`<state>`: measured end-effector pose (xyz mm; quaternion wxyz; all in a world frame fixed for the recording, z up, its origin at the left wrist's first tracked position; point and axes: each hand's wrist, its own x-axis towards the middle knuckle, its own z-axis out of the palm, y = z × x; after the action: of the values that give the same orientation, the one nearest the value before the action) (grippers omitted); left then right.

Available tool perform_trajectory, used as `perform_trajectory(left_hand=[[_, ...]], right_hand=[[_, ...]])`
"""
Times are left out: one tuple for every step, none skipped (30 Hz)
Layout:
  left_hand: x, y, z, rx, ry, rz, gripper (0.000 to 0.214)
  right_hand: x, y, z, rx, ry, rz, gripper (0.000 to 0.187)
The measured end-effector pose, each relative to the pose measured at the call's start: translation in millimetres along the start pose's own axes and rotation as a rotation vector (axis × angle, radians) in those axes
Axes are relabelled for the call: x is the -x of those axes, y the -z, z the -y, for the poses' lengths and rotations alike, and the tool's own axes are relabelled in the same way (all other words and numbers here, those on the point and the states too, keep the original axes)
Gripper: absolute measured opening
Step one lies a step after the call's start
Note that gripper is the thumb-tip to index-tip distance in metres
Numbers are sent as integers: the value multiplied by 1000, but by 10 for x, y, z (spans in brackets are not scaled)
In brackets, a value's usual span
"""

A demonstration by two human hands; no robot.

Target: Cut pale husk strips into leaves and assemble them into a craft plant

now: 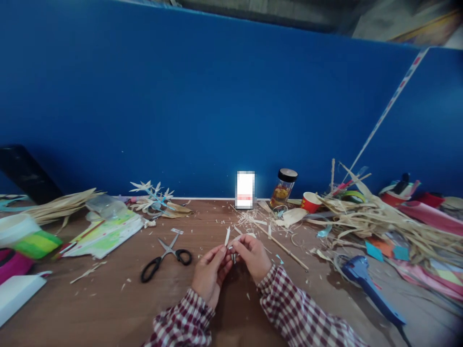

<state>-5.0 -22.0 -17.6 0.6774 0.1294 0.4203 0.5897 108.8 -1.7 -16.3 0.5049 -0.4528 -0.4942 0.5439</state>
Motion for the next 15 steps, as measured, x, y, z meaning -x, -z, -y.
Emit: perform_trajectory(left_hand=[[1, 1, 3, -4, 2, -1, 7], [3, 1, 7, -9, 4, 2, 8], [4, 2, 9, -13, 7, 6, 8], [6, 1, 11, -15, 8, 8, 8], [8, 0, 11, -18, 8, 10, 8], [11, -3, 11, -19, 8, 7, 8], [13, -6, 10, -22, 9, 1, 8], [15, -11, 9, -25, 10, -5, 8], [17, -16, 7, -29, 13, -8, 8], [18, -21, 6, -34, 18, -11, 8], [18, -25, 5, -38, 21, -14, 8], [18, -28, 5, -39, 22, -17, 8], [18, -29, 5, -39, 22, -19, 8], [18, -30, 5, -39, 19, -18, 8], [17, -29, 5, -37, 16, -17, 7]], right_hand=[[-3, 0, -2, -1, -6, -4, 22], [-4, 0, -1, -3, -11, -6, 23], [-5, -3, 4, -5, -14, -8, 23], [-5, -6, 11, -6, -14, -11, 23], [-4, -10, 21, -4, -8, -13, 23], [-2, -14, 32, 4, 1, -17, 23], [1, -18, 43, 15, 11, -22, 23], [4, -21, 53, 27, 23, -27, 23], [7, -23, 61, 41, 33, -29, 23], [10, -23, 67, 55, 41, -30, 22], [13, -22, 70, 70, 48, -29, 22], [14, -19, 69, 81, 53, -28, 21], [15, -16, 67, 90, 58, -26, 21], [15, -12, 64, 96, 62, -24, 21], [15, -9, 62, 99, 66, -23, 20]])
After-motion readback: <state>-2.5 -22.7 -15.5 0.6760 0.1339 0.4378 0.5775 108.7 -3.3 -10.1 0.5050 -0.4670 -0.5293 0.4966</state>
